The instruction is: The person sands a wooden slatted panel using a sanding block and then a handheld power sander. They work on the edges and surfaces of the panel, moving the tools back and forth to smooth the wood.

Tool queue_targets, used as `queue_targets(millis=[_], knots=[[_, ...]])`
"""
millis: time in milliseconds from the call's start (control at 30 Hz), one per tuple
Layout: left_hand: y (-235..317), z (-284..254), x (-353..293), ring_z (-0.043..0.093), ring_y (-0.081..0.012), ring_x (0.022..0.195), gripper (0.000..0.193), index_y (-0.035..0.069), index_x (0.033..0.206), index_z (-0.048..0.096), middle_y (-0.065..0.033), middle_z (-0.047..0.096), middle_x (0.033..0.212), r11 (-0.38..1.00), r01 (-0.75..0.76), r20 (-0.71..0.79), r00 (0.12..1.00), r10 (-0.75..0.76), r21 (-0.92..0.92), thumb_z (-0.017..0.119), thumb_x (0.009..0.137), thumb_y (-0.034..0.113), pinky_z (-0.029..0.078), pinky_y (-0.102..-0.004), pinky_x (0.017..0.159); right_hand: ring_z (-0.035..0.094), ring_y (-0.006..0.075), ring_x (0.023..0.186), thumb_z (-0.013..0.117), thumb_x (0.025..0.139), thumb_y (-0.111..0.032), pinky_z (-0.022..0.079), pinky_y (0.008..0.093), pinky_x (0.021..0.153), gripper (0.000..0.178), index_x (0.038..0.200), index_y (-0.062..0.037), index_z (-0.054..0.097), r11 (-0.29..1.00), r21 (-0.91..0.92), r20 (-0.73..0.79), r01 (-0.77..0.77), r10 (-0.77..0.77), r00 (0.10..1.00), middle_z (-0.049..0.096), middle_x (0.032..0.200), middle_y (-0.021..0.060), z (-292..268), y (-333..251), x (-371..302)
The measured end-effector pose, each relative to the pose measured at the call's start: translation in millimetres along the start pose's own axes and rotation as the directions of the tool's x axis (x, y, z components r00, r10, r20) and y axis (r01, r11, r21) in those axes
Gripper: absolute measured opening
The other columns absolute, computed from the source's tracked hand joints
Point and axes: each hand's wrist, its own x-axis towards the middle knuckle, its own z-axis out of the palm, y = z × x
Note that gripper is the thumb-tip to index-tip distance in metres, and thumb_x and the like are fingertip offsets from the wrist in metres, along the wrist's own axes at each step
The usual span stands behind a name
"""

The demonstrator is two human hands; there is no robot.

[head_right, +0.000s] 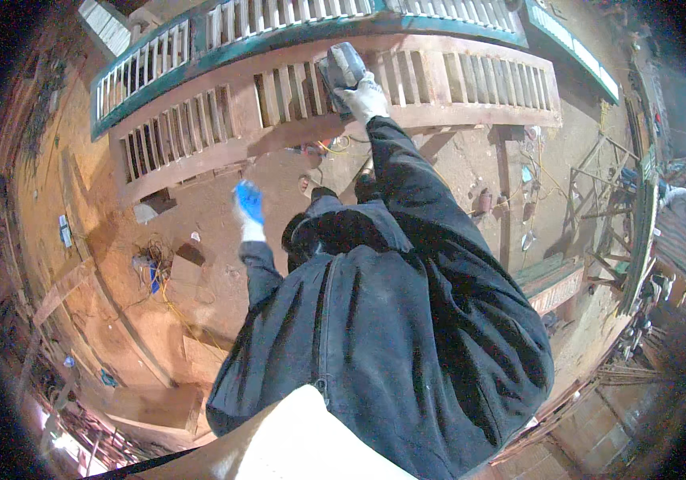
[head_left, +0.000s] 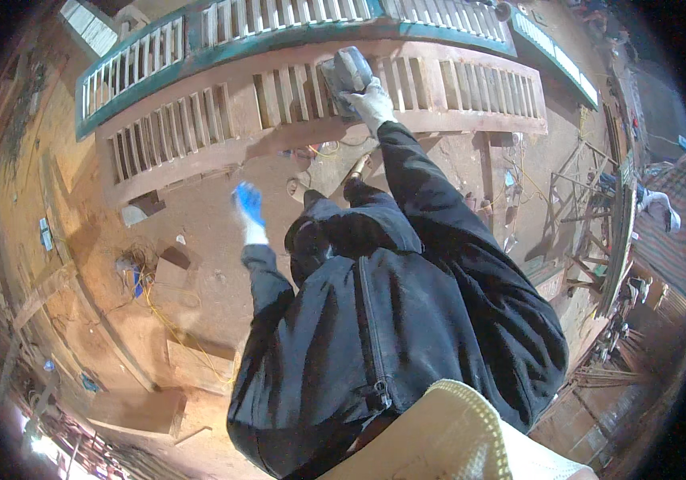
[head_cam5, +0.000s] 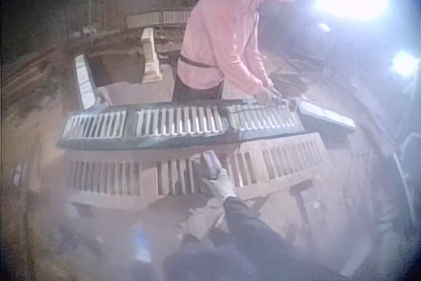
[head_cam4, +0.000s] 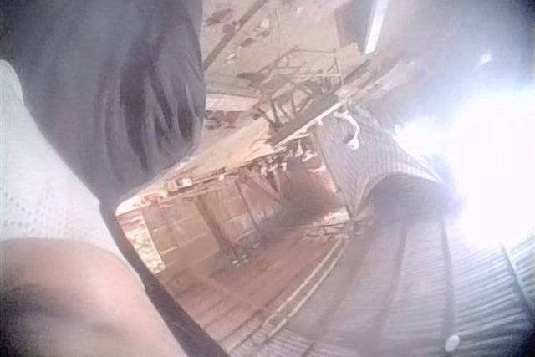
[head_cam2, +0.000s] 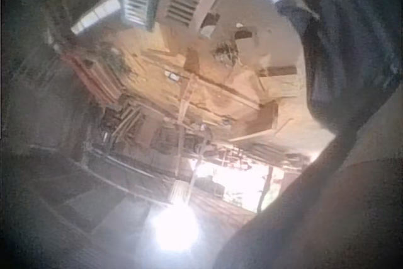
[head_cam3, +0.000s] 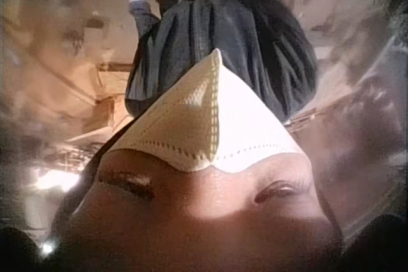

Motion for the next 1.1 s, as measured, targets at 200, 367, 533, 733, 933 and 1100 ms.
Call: queue_targets(millis=[200,367,533,733,933,1100], knots=[[-50.5,120.9,-76.7,0.060,-0.0084,0.085,0.026,0.007,0.115,0.067,0.0000,0.067,0.101,0.929,-0.087,0.442,0.893,-0.087,0.359,0.063,0.095,0.023,0.051,-0.0263,0.076,0.063,0.0302,0.113,0.081,0.073,-0.033,0.049,0.0378,0.093,0.073,0.136,-0.0092,0.054,0.996,0.061,0.135,0.064,-0.071,0.988,0.065,0.123,0.0182,-53.5,79.7,-52.6],[-49.9,121.1,-69.8,0.063,-0.0114,0.095,0.029,0.004,0.115,0.066,-0.0031,0.068,0.106,0.836,-0.238,0.524,0.849,-0.068,0.494,0.061,0.095,0.025,0.051,-0.0282,0.085,0.067,0.0216,0.102,0.081,0.073,-0.028,0.051,0.0343,0.087,0.068,0.134,-0.0101,0.057,0.974,0.100,0.193,0.202,-0.218,0.957,0.070,0.113,0.0154,-83.7,134.0,-53.7],[-28.0,125.3,-109.0,0.064,-0.0121,0.097,0.032,0.003,0.118,0.064,-0.0055,0.069,0.109,0.841,-0.229,0.405,0.914,0.013,0.489,0.061,0.095,0.025,0.051,-0.0280,0.087,0.069,0.0254,0.097,0.085,0.067,-0.029,0.052,0.0372,0.085,0.066,0.125,-0.0035,0.063,0.989,-0.051,0.265,0.140,-0.122,0.957,0.073,0.106,0.0147,-136.5,161.0,-45.1],[-39.8,98.6,-111.0,0.062,-0.0138,0.101,0.034,0.003,0.116,0.064,-0.0070,0.068,0.112,0.754,-0.221,0.261,0.963,0.068,0.618,0.060,0.095,0.029,0.049,-0.0298,0.090,0.066,0.0276,0.106,0.083,0.070,-0.023,0.052,0.0390,0.091,0.080,0.141,-0.0121,0.049,0.914,-0.279,0.484,0.294,-0.131,0.865,0.069,0.116,0.0156,-94.9,106.0,-33.1],[-16.2,151.8,-106.9,0.060,-0.0143,0.100,0.037,0.002,0.123,0.060,-0.0067,0.065,0.113,0.898,-0.206,0.310,0.947,0.083,0.390,0.063,0.095,0.025,0.049,-0.0303,0.091,0.064,0.0386,0.106,0.076,0.075,-0.034,0.051,0.0460,0.091,0.077,0.143,-0.0172,0.045,0.824,-0.251,0.609,0.509,-0.274,0.745,0.067,0.112,0.0224,-25.3,26.2,-37.8],[61.8,161.0,-47.6,0.059,-0.0123,0.099,0.050,0.002,0.135,0.051,-0.0032,0.061,0.113,0.737,-0.502,0.119,0.853,0.508,0.453,0.068,0.093,0.022,0.049,-0.0272,0.089,0.064,0.0373,0.107,0.068,0.081,-0.028,0.052,0.0465,0.090,0.064,0.140,-0.0145,0.048,0.741,-0.100,0.640,0.664,-0.463,0.613,0.067,0.114,0.0213,58.9,-55.3,-46.6]])
